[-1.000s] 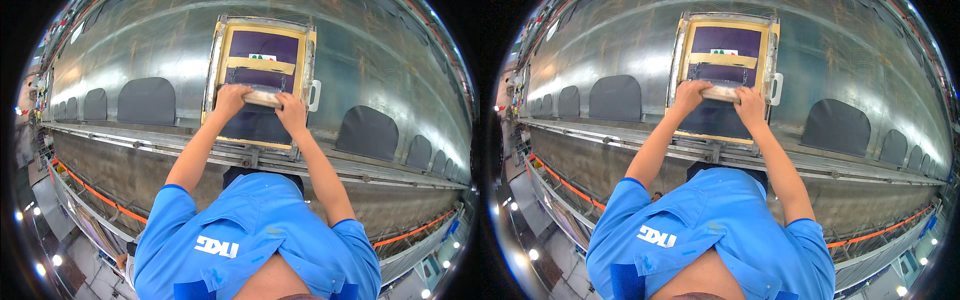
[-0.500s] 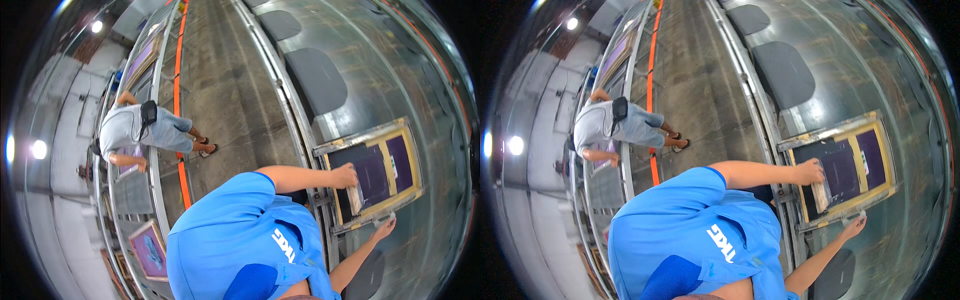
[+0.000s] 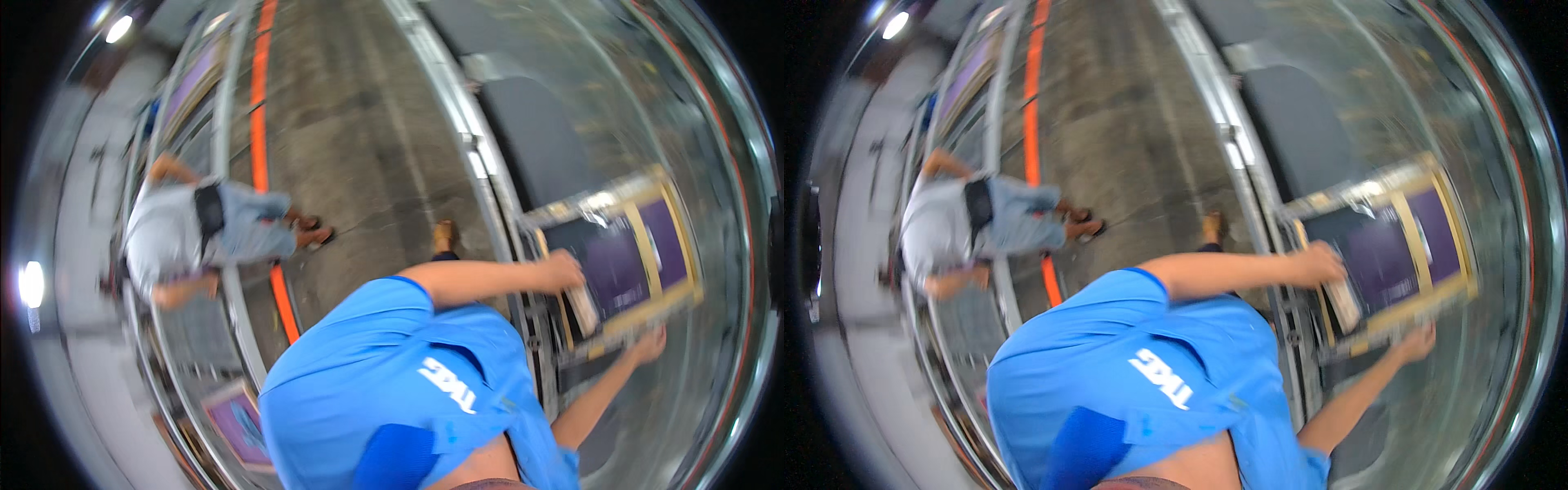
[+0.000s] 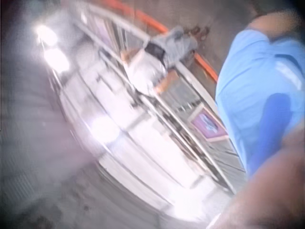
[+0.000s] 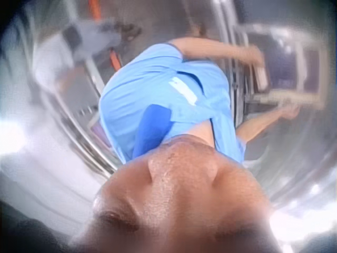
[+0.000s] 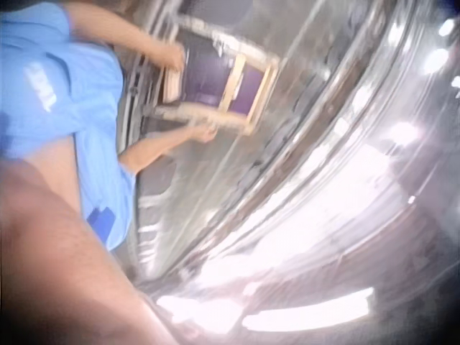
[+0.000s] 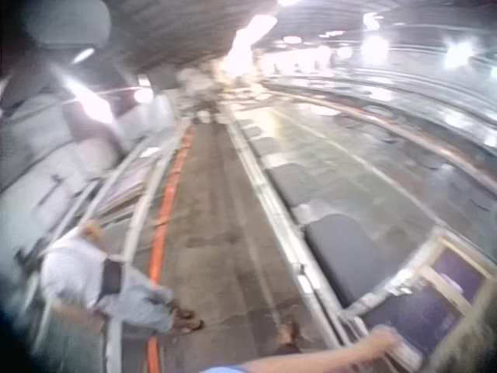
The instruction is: The person repeatedly uses a squeegee to spread dark ink across a screen-printing frame mounted on a conveyor. The person moves the frame along the line and later carries it to a workbench, continuing to spread ink on the screen.
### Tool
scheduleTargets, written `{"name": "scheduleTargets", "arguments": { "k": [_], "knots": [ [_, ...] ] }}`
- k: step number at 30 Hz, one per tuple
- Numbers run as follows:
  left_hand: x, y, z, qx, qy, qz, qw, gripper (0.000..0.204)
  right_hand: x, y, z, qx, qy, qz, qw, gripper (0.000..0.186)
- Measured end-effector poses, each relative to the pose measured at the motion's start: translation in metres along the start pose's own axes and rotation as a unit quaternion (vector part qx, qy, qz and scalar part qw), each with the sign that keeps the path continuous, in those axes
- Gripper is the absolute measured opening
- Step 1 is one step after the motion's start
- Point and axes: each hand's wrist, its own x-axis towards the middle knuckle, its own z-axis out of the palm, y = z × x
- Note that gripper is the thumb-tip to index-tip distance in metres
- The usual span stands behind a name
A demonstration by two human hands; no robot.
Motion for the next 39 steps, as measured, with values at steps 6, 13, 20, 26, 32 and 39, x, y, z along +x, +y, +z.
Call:
{"name": "scheduleTargets", "arguments": {
  "k": [6,13,20,26,32,39],
  "knots": [
    [-0.050,-0.106,-0.076,0.030,-0.040,-0.051,0.997,0.047,-0.025,-0.022,0.139,0.018,0.033,-0.016,0.999,0.022],
    [-0.053,-0.106,-0.086,0.102,-0.054,-0.069,0.991,0.055,-0.070,-0.009,0.170,0.132,0.091,-0.012,0.987,0.020],
    [-0.037,-0.090,-0.119,0.125,-0.100,-0.082,0.984,0.057,-0.083,-0.043,0.144,0.143,0.095,0.003,0.985,0.019],
    [-0.021,-0.093,-0.157,0.065,-0.110,-0.088,0.988,0.059,-0.077,-0.077,0.130,0.120,0.090,0.023,0.988,0.021],
    [-0.038,-0.086,-0.180,0.053,-0.126,-0.039,0.990,0.062,-0.075,-0.084,0.137,0.068,0.053,0.092,0.992,0.021],
    [-0.020,-0.106,-0.186,0.061,-0.175,0.040,0.982,0.062,-0.072,-0.085,0.132,0.030,0.023,0.101,0.994,0.025]
  ]
}}
